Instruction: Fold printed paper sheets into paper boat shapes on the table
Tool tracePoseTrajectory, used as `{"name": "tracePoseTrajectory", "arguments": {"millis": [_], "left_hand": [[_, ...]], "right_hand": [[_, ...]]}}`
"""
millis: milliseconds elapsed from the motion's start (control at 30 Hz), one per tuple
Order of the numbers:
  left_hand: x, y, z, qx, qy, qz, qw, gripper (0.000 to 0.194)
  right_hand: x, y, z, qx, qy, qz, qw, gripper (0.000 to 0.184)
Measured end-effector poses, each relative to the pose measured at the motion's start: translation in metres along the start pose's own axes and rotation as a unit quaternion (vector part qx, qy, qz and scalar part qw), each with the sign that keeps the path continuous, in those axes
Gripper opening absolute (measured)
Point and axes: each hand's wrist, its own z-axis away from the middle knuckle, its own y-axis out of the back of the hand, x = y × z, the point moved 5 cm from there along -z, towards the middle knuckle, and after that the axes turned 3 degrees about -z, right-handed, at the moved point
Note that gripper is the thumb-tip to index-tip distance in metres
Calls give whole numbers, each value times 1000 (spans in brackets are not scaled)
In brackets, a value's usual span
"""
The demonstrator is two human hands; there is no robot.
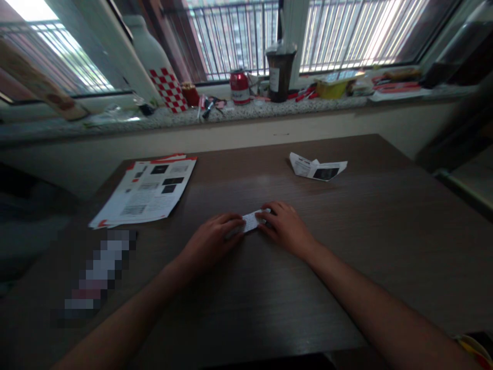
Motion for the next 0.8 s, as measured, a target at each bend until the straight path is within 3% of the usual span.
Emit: {"name": "tracePoseTrajectory", "arguments": {"millis": [367,500,667,800], "left_hand": [[-1,-2,5,39,20,26,999,26],[-2,-1,6,72,40,40,996,24],[-6,2,8,137,50,44,988,21],[-6,8,8,183,55,36,981,20]], "right_hand": [[-17,15,6,46,18,-32,998,30],[-24,16,9,14,-52,-144,988,13],[-18,8,10,0,-165,-282,945,18],[-14,-9,11,-24,-236,-446,863,30]]}}
